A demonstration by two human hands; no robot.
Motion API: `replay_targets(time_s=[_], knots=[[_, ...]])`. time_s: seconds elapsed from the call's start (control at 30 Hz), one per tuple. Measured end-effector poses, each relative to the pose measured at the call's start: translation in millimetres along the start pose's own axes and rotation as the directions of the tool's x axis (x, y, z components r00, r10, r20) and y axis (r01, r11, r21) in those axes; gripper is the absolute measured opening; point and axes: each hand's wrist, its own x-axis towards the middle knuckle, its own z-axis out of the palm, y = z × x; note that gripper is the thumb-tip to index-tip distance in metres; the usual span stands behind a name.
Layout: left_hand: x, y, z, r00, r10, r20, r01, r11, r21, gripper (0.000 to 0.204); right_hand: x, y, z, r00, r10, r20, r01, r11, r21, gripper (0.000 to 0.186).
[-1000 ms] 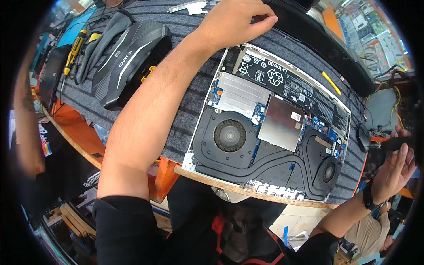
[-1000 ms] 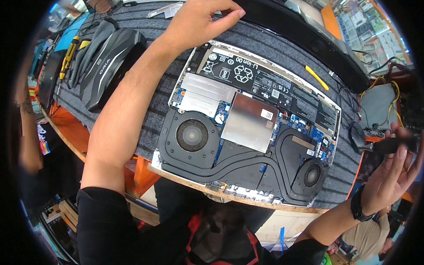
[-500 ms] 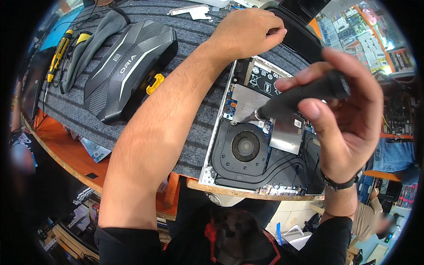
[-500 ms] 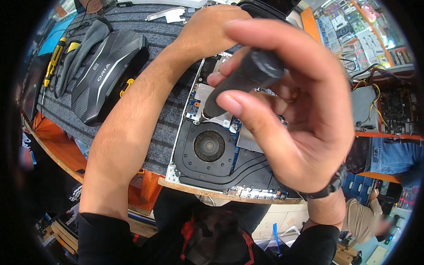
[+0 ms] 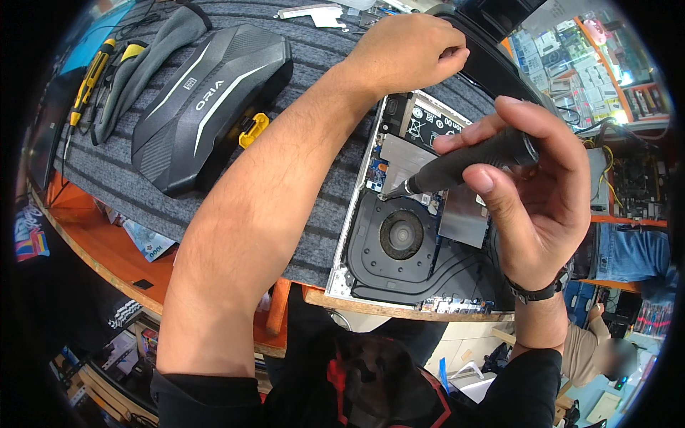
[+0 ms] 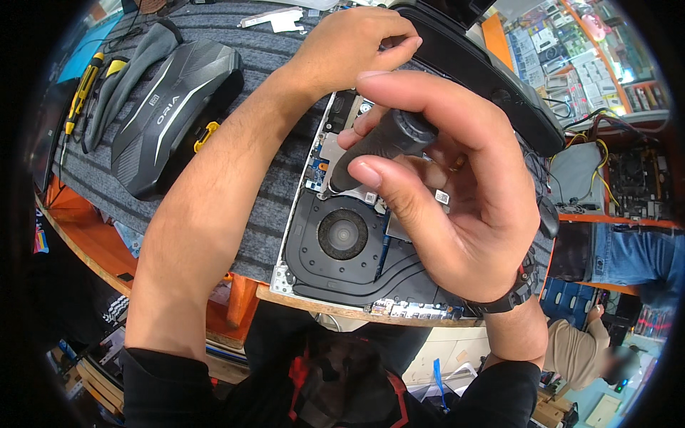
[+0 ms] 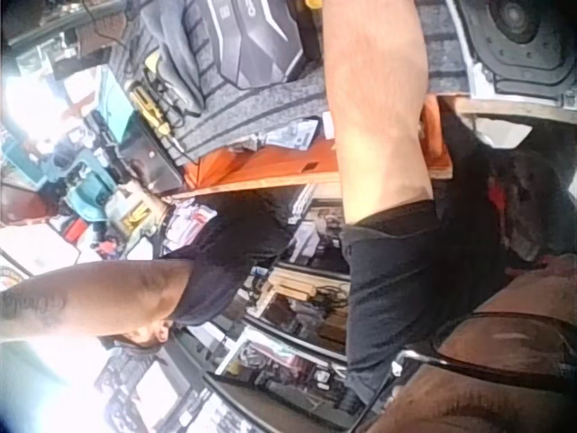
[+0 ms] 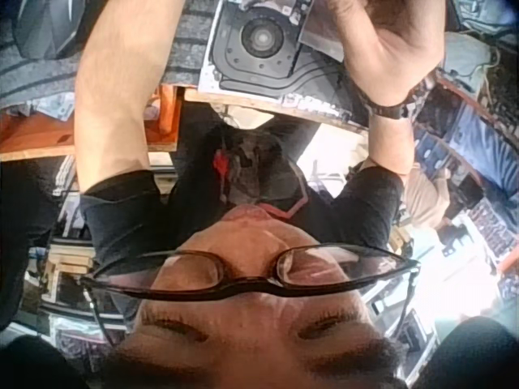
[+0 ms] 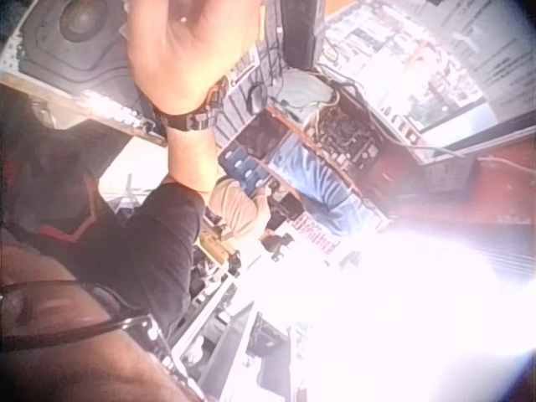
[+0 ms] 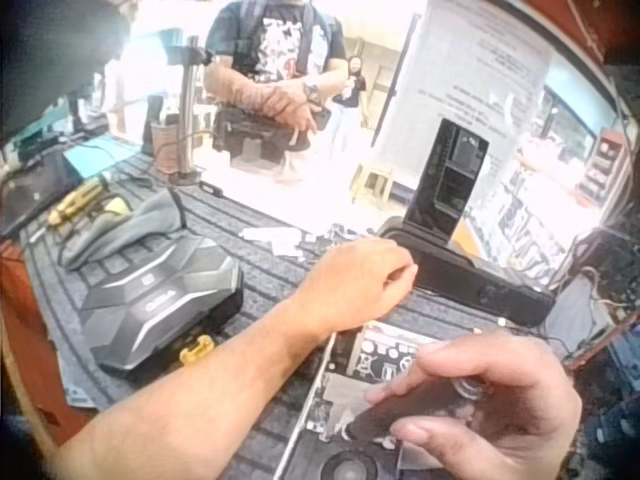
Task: The person uses a screwdriver to remove screws from the internal chassis of a disassembled laptop. They systematically loosen screws around the motherboard and cooling system components while the device rests on a workbench.
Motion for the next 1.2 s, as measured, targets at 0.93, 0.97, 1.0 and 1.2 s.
replay_targets(time_s=[0.93, 0.97, 1.0, 1.2], knots=[[1, 0, -6, 0.989, -0.043, 0.144, 0.038, 0.999, 0.037, 0.028, 78, -62, -7, 0.650, 0.199, 0.733, 0.320, 0.804, -0.501, 0.032], [0, -3, -6, 0.986, -0.047, 0.157, 0.032, 0.995, 0.092, 0.028, 80, -68, -6, 0.636, 0.362, 0.682, 0.284, 0.712, -0.642, 0.035], [2, -1, -6, 0.989, -0.029, 0.142, 0.023, 0.999, 0.044, 0.027, 80, -70, -7, 0.625, 0.381, 0.682, 0.283, 0.703, -0.652, 0.036], [1, 7, -8, 0.997, -0.025, 0.070, 0.026, 1.000, -0.012, 0.027, 72, -57, -14, 0.648, 0.089, 0.757, 0.410, 0.796, -0.445, 0.020]])
